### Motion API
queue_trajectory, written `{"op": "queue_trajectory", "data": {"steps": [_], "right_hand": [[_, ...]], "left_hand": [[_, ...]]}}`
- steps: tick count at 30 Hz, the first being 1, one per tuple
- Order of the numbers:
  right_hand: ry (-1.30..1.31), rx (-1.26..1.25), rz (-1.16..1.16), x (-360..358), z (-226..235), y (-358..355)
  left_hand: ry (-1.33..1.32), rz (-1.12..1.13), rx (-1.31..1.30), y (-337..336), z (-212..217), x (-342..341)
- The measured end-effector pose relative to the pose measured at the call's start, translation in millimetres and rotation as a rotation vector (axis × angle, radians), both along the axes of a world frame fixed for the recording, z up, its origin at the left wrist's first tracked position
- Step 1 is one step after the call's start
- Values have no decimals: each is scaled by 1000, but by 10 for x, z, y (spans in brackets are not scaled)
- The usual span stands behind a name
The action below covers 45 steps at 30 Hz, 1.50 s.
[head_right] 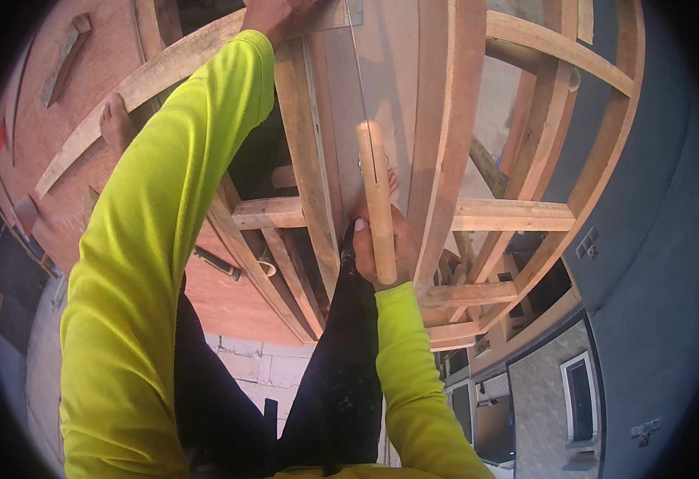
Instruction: The person assembles wooden roof trusses on a roof deck. They position planks, mark them with a pencil, cut them with a hand saw, and secure them with a hammer and nails.
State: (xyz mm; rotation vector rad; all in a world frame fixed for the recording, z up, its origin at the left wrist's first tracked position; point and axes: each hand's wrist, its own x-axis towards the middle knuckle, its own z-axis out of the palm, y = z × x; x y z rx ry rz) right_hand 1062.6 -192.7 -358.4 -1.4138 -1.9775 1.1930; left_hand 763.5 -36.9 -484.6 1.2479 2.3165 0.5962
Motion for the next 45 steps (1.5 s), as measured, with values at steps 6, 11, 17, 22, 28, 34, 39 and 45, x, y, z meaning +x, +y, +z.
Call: {"op": "queue_trajectory", "data": {"steps": [6, 11, 17, 22, 28, 34, 39, 45], "right_hand": [[56, -196, -62, -5, 48, 38], [58, -105, -2, 24, -33, 29], [-25, -42, 55, 63, -107, 34], [24, -260, -59, 65, -138, -31], [49, 2, 1, -38, 119, -14], [-72, -23, 71, -37, 685, -23], [-58, -120, -26, -137, 974, 28], [-70, -203, -96, -218, 1264, 64]], "left_hand": [[-86, -22, -60, 46, 94, -43], [-28, -43, -47, 41, 46, -51], [-54, -48, -35, 40, 118, -44], [-33, -54, -24, 82, 94, -26], [-96, -41, -104, 118, 239, 9], [-110, -36, -117, 10, 267, 33], [-120, -17, -91, 12, 208, 27], [-159, -10, -166, -2, 242, 28]]}}
